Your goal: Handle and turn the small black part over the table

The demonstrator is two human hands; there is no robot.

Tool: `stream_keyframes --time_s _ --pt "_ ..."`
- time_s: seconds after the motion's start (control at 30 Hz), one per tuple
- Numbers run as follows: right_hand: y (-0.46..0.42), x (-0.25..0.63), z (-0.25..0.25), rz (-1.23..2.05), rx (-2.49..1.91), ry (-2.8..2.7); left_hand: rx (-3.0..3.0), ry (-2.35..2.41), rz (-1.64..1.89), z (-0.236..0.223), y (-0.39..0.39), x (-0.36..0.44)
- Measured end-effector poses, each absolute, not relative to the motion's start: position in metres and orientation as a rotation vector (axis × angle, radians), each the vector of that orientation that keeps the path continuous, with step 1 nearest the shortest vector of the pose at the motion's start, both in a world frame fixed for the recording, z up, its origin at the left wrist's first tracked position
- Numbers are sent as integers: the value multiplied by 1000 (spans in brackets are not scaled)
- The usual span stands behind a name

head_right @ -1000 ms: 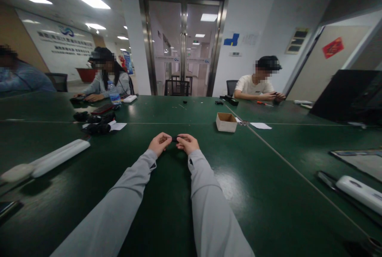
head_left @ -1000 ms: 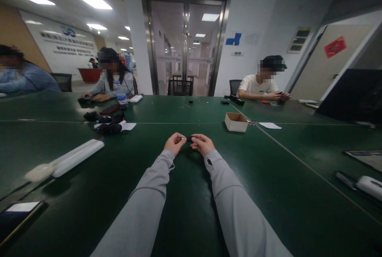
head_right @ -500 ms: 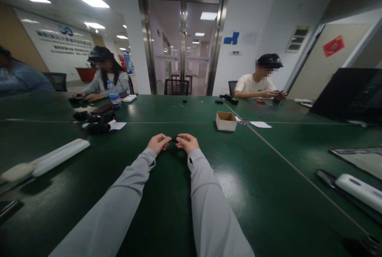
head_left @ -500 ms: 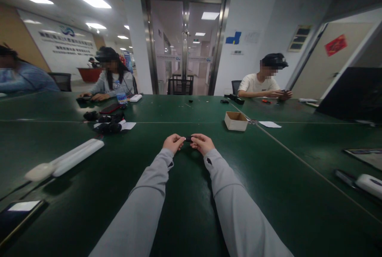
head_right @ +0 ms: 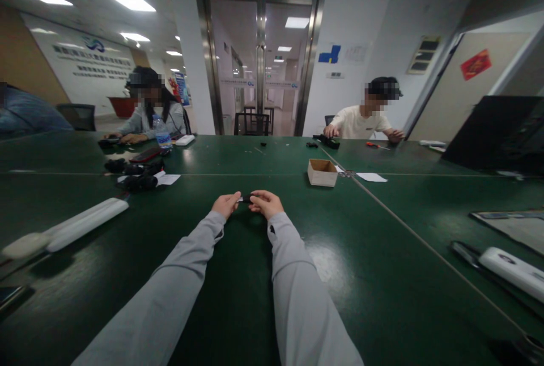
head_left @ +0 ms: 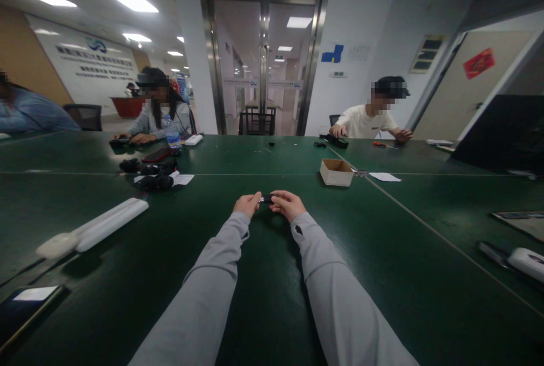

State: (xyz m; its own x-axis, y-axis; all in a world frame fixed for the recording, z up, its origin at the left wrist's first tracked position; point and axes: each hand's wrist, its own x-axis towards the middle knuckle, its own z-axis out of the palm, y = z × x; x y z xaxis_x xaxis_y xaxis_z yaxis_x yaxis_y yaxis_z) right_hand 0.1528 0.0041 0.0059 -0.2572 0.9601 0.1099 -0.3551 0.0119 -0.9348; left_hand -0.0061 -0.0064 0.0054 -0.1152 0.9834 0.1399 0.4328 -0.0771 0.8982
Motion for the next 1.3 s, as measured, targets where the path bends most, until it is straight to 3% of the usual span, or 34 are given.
stream_keyframes --time_s 0.6,0.93,1.3 --pt "2 152 8 1509 -729 -1141 1499 1604 1167 9 -9 -3" --pt "5 150 9 1458 -797 -1039 1418 1188 1267 9 -9 -4" --pt "4 150 8 1461 -777 -1092 1496 1365 1139 6 -7 -2"
